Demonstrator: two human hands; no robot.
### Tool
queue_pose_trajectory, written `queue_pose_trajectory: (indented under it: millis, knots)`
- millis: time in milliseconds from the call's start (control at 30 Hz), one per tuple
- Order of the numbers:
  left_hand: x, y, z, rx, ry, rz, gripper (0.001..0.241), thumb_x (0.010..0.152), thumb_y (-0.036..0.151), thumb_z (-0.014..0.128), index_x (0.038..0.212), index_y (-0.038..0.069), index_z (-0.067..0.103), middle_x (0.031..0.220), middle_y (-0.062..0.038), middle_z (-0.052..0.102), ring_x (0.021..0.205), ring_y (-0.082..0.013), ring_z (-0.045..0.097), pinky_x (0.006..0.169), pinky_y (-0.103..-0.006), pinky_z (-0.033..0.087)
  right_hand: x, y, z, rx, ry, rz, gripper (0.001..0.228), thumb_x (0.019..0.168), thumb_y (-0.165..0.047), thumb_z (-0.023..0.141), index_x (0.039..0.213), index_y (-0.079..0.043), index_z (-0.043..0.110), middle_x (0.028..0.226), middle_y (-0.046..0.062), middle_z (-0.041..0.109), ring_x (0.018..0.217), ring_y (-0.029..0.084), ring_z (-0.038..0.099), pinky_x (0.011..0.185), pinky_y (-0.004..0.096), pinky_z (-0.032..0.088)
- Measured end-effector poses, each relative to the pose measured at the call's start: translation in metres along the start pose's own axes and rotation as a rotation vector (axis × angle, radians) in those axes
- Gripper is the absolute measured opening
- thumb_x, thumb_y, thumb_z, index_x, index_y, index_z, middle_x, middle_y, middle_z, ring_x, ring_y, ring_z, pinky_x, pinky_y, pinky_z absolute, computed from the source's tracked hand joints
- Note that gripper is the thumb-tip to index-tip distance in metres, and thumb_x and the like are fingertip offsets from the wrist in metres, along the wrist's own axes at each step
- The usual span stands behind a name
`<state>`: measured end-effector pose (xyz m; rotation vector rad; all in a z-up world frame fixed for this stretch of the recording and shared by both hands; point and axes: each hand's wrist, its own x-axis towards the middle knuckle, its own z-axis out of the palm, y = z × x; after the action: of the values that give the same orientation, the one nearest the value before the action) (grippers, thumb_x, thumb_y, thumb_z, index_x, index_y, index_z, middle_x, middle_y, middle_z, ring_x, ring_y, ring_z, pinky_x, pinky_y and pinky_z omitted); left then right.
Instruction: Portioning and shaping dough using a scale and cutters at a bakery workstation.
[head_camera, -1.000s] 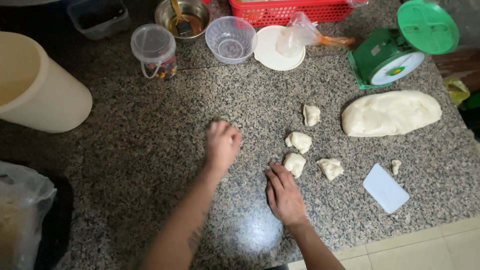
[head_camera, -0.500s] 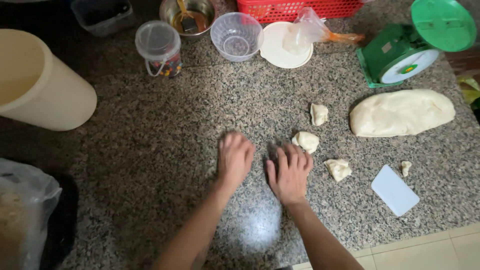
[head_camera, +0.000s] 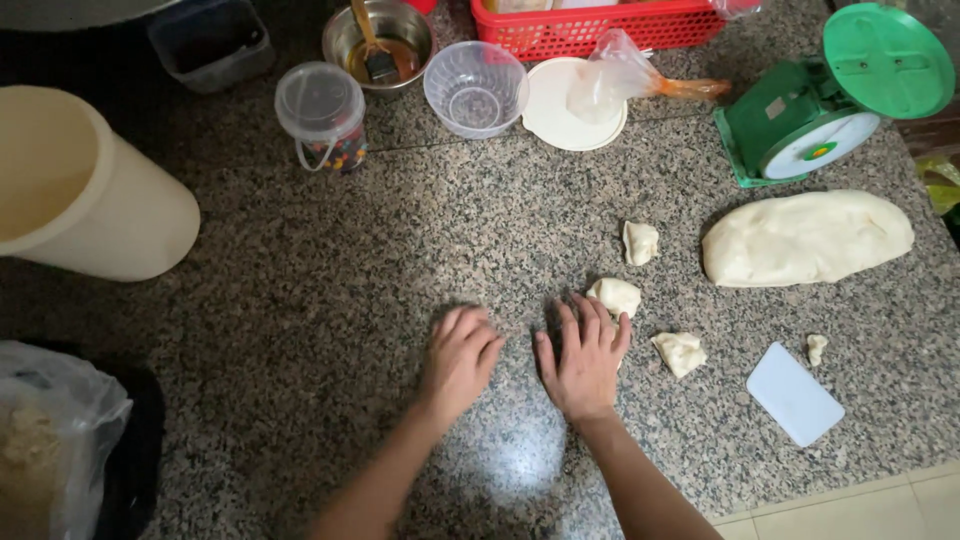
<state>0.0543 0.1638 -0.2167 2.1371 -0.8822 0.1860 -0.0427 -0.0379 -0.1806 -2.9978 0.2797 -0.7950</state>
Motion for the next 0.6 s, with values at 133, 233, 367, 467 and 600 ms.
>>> queue_pose_trajectory:
  millis: [133,233,367,467,600]
  knots:
    - [0.033,-0.077,0.003,0.081,0.040,0.113,0.016,0.094,0.031,0.091,0.097,0.022,0.078,0.112,-0.003,0.071,0.110,-0.0355,0.071,0.086,-0.0522,0.057,0.000,0.004,0.007,0.017,-0.012,0.009,0.056,0.112,-0.052,0.069,0.156,-0.017,0.067,0.158,0.012,0.063,0.159,0.034,0.052,0.136,0.071,0.025]
    - [0.057,-0.055,0.011,0.119,0.230,0.042,0.018,0.097,0.026,0.089,0.094,0.018,0.073,0.104,-0.005,0.065,0.101,-0.0357,0.070,0.079,-0.0511,0.056,-0.004,0.001,0.005,0.019,-0.026,0.021,0.056,0.112,-0.052,0.069,0.155,-0.017,0.067,0.158,0.013,0.063,0.159,0.034,0.052,0.137,0.071,0.025]
    - [0.008,-0.007,0.016,0.094,0.032,-0.007,0.024,0.107,0.035,0.080,0.092,0.017,0.077,0.114,-0.006,0.070,0.121,-0.0336,0.067,0.100,-0.0529,0.053,-0.001,0.003,0.003,0.004,-0.009,0.020,0.055,0.112,-0.053,0.068,0.155,-0.019,0.066,0.157,0.010,0.062,0.160,0.031,0.052,0.137,0.069,0.027]
    - [-0.007,-0.044,0.009,0.076,-0.071,0.015,0.025,0.109,0.039,0.079,0.094,0.019,0.079,0.116,-0.004,0.072,0.124,-0.0313,0.069,0.105,-0.0513,0.054,-0.003,0.004,0.003,-0.012,-0.011,0.007,0.056,0.112,-0.054,0.068,0.155,-0.019,0.066,0.155,0.011,0.063,0.158,0.032,0.054,0.135,0.069,0.029]
    - [0.044,-0.077,0.003,0.161,0.141,-0.031,0.022,0.103,0.029,0.086,0.094,0.011,0.077,0.112,-0.010,0.068,0.113,-0.0378,0.071,0.094,-0.0544,0.057,-0.003,0.004,0.008,0.005,0.004,0.007,0.055,0.112,-0.054,0.067,0.153,-0.017,0.066,0.156,0.012,0.063,0.157,0.033,0.055,0.135,0.070,0.029]
